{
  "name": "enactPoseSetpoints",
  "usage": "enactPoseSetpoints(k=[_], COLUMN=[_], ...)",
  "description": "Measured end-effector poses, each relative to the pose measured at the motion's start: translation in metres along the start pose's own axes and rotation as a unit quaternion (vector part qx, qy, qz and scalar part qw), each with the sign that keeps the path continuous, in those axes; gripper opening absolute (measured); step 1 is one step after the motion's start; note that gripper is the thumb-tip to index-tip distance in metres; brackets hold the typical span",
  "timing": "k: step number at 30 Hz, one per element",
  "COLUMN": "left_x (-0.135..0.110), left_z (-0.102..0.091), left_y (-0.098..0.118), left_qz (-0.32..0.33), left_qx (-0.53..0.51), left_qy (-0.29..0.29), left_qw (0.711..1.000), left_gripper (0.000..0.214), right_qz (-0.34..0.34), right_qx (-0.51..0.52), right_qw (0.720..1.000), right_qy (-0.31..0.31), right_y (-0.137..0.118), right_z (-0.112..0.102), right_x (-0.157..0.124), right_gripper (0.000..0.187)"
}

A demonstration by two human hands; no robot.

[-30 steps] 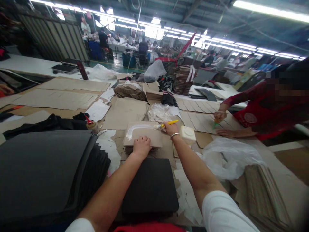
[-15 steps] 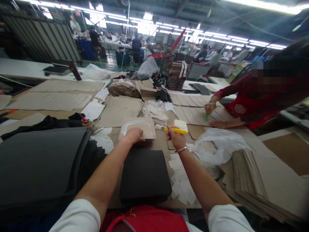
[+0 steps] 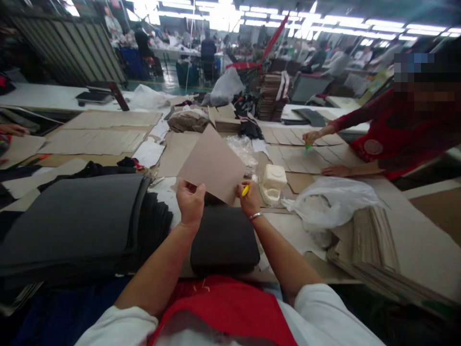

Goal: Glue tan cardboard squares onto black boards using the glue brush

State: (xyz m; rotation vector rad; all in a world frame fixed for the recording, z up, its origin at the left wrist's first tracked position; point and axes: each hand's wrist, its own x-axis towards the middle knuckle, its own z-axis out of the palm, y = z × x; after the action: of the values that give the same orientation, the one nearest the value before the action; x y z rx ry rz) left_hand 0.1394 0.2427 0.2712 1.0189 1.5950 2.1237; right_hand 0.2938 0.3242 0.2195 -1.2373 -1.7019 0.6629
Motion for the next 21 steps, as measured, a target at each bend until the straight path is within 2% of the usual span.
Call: enactPoseSetpoints(k=[3, 5, 8, 10, 12, 15, 18, 21], left_x=[-0.03, -0.043, -0.051, -0.053, -0.057, -0.063, -0.066, -0.066], left_z=[-0.007, -0.022, -0.055, -0.077, -0.093, -0.103, -0.104, -0.103], left_y=[0.004, 0.001, -0.016, -0.033, -0.05, -0.067, -0.076, -0.083], left_qz=[-0.098, -0.16, -0.262, -0.311, -0.314, -0.284, -0.271, -0.287], left_qx=[-0.109, -0.133, -0.102, -0.019, 0.092, 0.215, 0.287, 0.311], left_qy=[-0.074, -0.108, -0.132, -0.158, -0.198, -0.253, -0.274, -0.274], left_qw=[0.986, 0.972, 0.95, 0.937, 0.924, 0.899, 0.877, 0.864], left_gripper=[0.035, 0.042, 0.04, 0.04, 0.039, 0.037, 0.037, 0.036], right_qz=[-0.004, -0.012, -0.004, 0.017, 0.04, 0.051, 0.045, 0.037], right_qx=[-0.017, -0.029, -0.069, -0.106, -0.144, -0.191, -0.231, -0.264], right_qw=[0.997, 0.995, 0.996, 0.994, 0.986, 0.969, 0.956, 0.946], right_qy=[0.08, 0.093, 0.052, -0.008, -0.076, -0.147, -0.172, -0.182], right_y=[0.002, 0.008, 0.024, 0.036, 0.048, 0.063, 0.071, 0.075], right_z=[-0.018, -0.035, -0.057, -0.064, -0.064, -0.058, -0.049, -0.043], right_x=[-0.006, -0.015, -0.038, -0.056, -0.072, -0.088, -0.093, -0.092], right_gripper=[0.024, 0.021, 0.018, 0.019, 0.02, 0.022, 0.023, 0.023])
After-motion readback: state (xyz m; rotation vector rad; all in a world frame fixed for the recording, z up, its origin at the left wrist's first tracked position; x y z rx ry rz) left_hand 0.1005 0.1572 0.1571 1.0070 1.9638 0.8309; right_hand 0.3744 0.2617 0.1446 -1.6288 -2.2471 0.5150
